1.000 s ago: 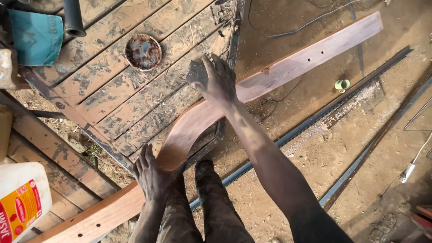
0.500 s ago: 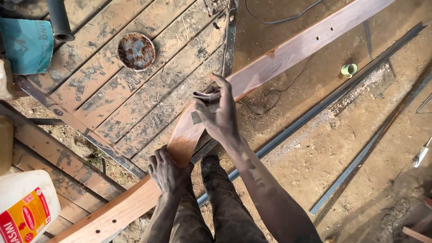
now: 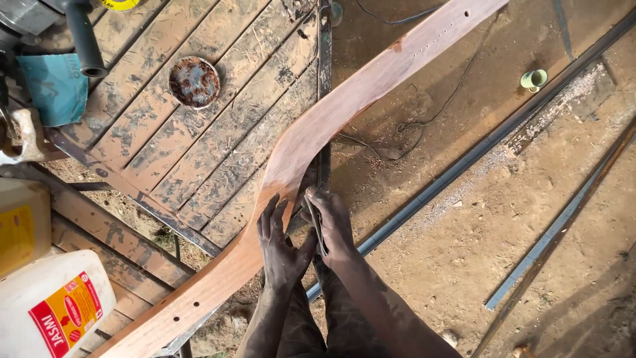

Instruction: Sanding a curved wooden component by hand using sandpaper in a workshop environment.

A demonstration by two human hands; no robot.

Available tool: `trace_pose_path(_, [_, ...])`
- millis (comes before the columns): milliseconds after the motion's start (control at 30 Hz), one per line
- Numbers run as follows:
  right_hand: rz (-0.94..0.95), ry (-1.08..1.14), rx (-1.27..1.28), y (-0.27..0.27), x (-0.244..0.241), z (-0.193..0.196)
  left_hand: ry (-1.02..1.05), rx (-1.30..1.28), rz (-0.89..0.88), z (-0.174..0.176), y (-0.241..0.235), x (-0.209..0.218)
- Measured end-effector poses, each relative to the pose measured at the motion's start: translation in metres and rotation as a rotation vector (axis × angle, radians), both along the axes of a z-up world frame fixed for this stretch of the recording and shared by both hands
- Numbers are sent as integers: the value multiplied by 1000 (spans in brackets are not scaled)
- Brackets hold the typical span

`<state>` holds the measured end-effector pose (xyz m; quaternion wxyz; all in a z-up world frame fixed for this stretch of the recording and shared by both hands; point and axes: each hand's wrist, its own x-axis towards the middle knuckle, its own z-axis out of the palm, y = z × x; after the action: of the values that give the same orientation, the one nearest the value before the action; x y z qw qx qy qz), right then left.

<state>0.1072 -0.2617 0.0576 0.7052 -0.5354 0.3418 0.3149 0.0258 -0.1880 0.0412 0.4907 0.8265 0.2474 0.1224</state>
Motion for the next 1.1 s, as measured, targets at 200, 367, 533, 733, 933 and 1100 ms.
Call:
trace_pose_path(200, [395, -148, 103, -39, -33, 34, 118, 67, -17, -10, -2, -21])
trace_pose_path(367, [387, -261, -6, -70, 0, 17, 175, 208, -84, -7, 3, -13])
trace_pose_path(533, [126, -318, -239, -106, 41, 29, 493, 472, -431, -12, -23, 69])
trace_pose_path(733, [-8, -398, -307, -154, 35, 41, 372, 745, -643, -37, -52, 136])
trace_pose_path(933, [-139, -378, -266, -192, 29, 10, 478, 844, -736, -33, -42, 143])
trace_pose_path(1100, [-64, -372, -264, -185, 38, 19, 523, 622, -400, -5, -44, 106])
